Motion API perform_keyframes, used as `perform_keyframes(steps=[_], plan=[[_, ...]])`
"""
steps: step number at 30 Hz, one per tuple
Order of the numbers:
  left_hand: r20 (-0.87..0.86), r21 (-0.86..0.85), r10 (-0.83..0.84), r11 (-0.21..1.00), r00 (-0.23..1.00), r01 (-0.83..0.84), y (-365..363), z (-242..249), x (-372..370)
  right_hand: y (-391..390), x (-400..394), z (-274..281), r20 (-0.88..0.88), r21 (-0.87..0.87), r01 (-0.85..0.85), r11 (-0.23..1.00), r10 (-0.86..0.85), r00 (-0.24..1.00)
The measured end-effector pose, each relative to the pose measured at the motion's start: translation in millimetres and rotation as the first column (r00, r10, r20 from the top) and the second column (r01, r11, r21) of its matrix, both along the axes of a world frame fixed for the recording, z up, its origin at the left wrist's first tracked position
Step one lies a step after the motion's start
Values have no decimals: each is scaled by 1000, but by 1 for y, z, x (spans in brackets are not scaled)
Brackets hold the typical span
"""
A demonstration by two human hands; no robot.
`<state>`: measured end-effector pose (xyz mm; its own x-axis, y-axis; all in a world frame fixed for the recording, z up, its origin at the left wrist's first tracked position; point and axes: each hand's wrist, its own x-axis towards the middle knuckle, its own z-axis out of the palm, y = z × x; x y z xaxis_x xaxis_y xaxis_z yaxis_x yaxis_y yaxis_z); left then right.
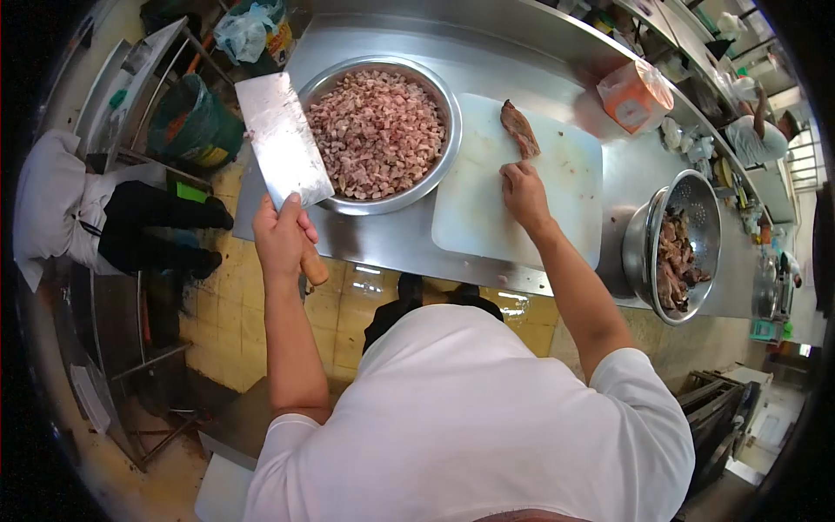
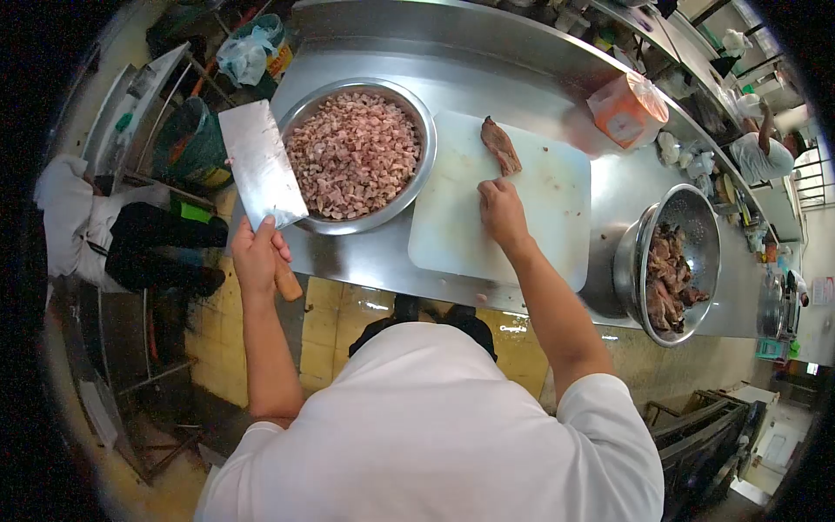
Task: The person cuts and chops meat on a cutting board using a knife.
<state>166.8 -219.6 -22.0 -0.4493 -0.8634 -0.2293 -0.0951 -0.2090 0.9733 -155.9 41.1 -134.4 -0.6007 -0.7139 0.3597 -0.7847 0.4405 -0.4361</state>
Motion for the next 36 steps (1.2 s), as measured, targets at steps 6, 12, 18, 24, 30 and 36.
perform_keyframes(steps=[6, 12, 18, 24, 30, 36], plan=[[-63, 36, 71, 997, 995, -69, -2, -4, 6, -76, 23, 60, 401, -228, -23, 973, 115, 909], [-4, -14, 7, 1000, 1000, -7, 5, -5, 9, -143, 12, 91, 221, -227, -201, 953, 251, 942], [-52, -16, -70, 997, 996, 70, 14, -8, 21, -87, -90, 44, 35, 488, 262, 833, -318, 947], [-105, 8, -199, 980, 974, 201, 27, 8, -4, -39, -85, 62, 334, 174, 191, 966, -241, 911], [-82, -26, -451, 892, 889, 451, 55, 19, -53, 39, -74, 46, 931, -200, 550, 811, -17, 364], [-26, -6, -740, 672, 672, 740, 85, 0, -97, 97, -36, 18, 744, 111, 590, 799, -461, 483]])
